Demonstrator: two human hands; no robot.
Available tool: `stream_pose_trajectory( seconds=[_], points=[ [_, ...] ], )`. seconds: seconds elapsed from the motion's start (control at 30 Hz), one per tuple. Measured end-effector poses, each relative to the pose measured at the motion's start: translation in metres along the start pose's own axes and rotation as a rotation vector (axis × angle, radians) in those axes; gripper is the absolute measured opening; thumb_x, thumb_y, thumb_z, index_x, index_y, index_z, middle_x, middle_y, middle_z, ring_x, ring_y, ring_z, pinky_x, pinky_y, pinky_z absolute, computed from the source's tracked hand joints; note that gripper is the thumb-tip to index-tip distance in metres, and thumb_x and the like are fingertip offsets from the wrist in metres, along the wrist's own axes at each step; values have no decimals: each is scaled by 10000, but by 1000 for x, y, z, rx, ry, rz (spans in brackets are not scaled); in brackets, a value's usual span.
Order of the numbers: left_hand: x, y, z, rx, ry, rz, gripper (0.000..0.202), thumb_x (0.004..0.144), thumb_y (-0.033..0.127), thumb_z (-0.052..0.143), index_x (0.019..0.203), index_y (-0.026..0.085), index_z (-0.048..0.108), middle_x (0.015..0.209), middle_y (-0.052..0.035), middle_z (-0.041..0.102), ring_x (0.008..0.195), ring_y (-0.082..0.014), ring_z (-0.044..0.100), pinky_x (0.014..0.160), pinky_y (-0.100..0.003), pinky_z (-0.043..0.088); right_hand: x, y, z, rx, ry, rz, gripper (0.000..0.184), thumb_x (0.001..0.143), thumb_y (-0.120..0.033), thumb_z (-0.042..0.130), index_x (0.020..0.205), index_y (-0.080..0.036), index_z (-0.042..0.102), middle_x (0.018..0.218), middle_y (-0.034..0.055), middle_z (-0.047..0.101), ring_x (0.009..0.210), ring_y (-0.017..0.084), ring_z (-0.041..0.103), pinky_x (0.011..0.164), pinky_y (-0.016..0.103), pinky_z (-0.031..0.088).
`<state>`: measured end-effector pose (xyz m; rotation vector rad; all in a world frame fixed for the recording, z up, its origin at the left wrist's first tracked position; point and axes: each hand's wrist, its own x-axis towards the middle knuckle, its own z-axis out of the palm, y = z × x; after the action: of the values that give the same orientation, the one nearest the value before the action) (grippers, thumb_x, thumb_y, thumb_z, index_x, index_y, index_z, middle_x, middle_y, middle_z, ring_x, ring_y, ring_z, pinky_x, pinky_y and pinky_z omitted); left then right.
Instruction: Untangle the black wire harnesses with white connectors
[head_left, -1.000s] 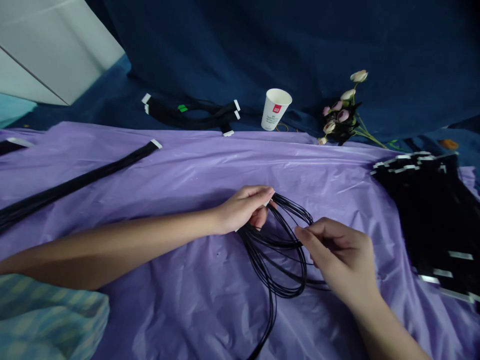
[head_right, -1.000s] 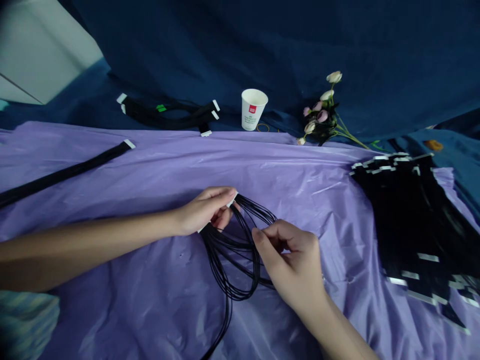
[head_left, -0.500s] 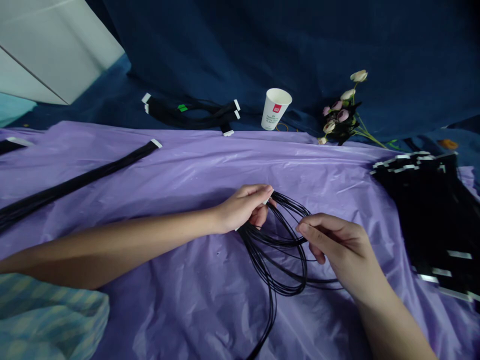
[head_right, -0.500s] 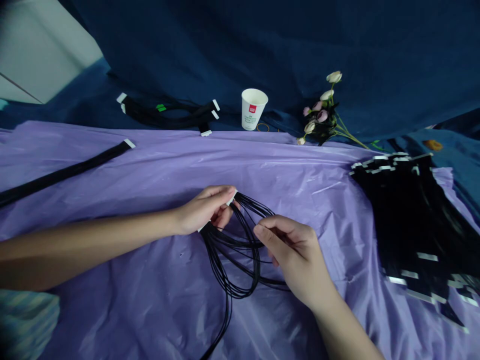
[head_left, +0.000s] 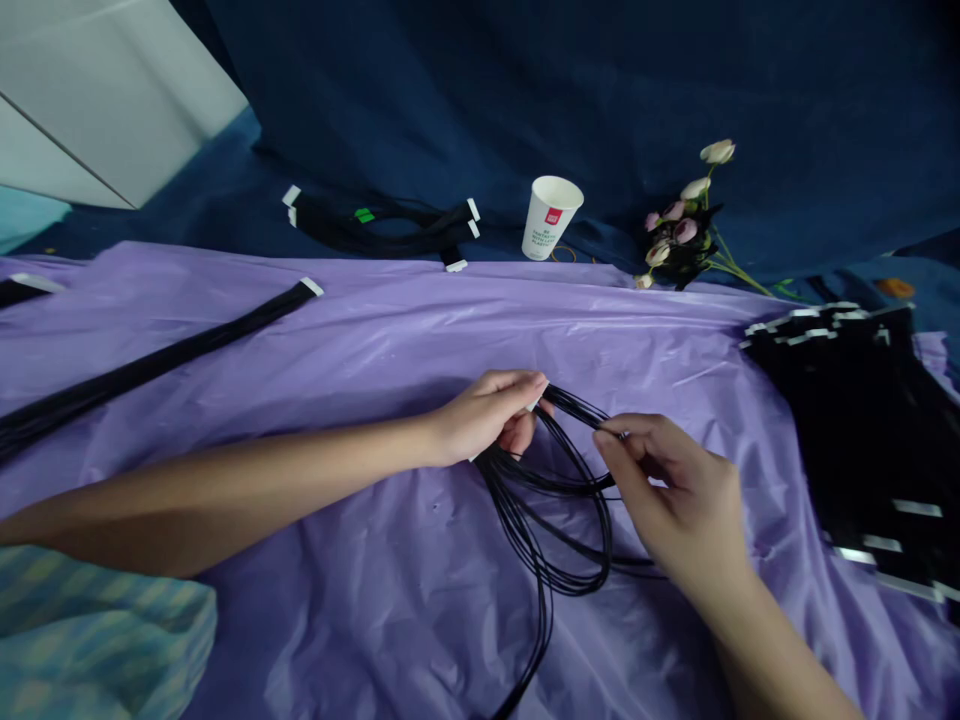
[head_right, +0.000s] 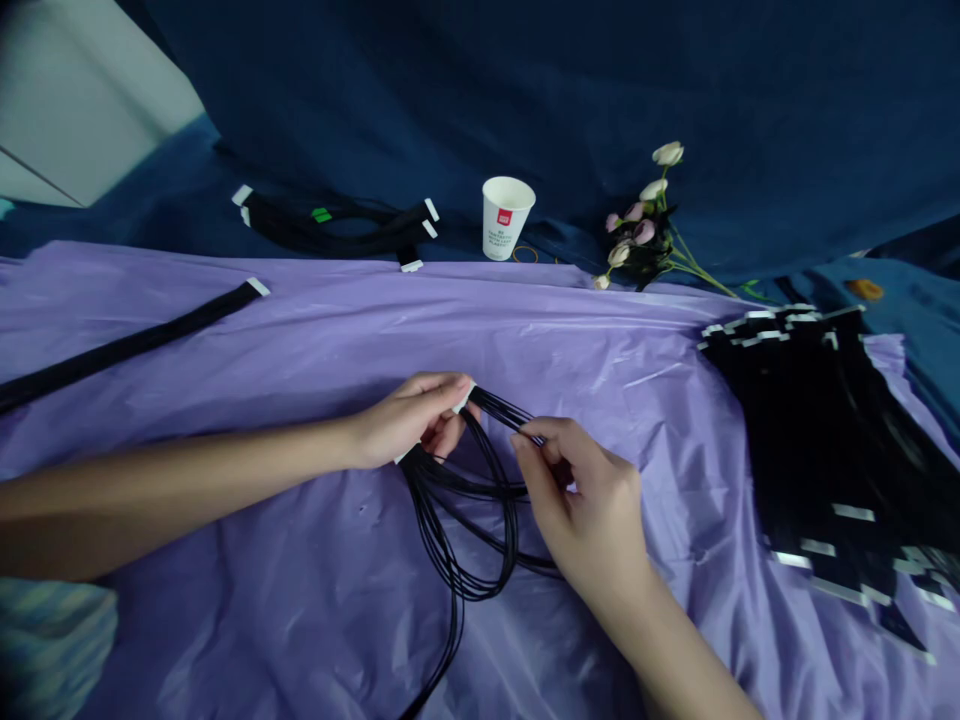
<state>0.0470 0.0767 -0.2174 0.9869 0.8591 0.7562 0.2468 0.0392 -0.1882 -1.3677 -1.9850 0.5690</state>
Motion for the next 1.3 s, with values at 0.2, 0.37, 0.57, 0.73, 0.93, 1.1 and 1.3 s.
stream_pose_trajectory(
  seconds=[0.2, 0.37, 0.57, 0.73, 0.93, 1.1, 1.3],
  points=[
    [0, -1, -1, 8, -65, 11, 355, 974, 393, 391, 804, 137, 568, 430, 33, 496, 382, -71, 418, 428, -174, 330, 0, 3, 9, -247, 117, -334, 67, 884, -182, 622, 940, -172, 657, 680, -17, 634, 532, 74, 570, 540, 193, 443],
    [-1, -1, -1, -11, -87, -12, 345, 976, 379, 396, 802, 134, 566, 429, 33, 493, 381, -69, 420, 427, -170, 334, 1, 5, 15, -379, 149, -427, 18, 861, -172, 655, 873, -160, 647, 662, -24, 668, 515, 86, 598, 527, 222, 427],
    [0, -2, -1, -15, -79, -17, 357, 973, 397, 402, 796, 136, 570, 419, 36, 479, 375, -70, 419, 419, -170, 325, 3, 8, 19, -431, 155, -479, 31, 881, -173, 633, 852, -164, 628, 639, -24, 662, 492, 88, 579, 545, 237, 413],
    [0, -2, -1, -14, -78, -16, 354, 975, 387, 400, 801, 135, 577, 422, 33, 486, 376, -71, 421, 424, -172, 333, 3, 9, 18, -434, 150, -475, 37, 860, -172, 662, 874, -165, 629, 646, -31, 653, 488, 86, 558, 541, 240, 408],
    [3, -1, -2, -20, -1, -3, 375, 961, 430, 402, 795, 139, 570, 424, 32, 487, 374, -75, 411, 423, -179, 311, 0, -1, 4, -269, 126, -293, 150, 822, -195, 694, 960, -175, 640, 699, -19, 606, 552, 86, 542, 576, 225, 442],
    [4, 1, -4, -62, 68, -2, 385, 958, 452, 397, 809, 138, 564, 418, 27, 488, 375, -75, 397, 418, -179, 277, 0, -5, -10, -41, 100, -38, 128, 788, -272, 710, 857, -188, 641, 714, -4, 597, 544, 103, 523, 534, 245, 448],
    [6, 0, -6, -128, 88, -23, 373, 965, 440, 398, 811, 141, 560, 422, 27, 490, 367, -76, 420, 409, -178, 279, -2, -10, -24, 112, -5, 99, 202, 808, -275, 682, 654, -176, 596, 570, -21, 531, 496, 87, 478, 467, 209, 388]
  ],
)
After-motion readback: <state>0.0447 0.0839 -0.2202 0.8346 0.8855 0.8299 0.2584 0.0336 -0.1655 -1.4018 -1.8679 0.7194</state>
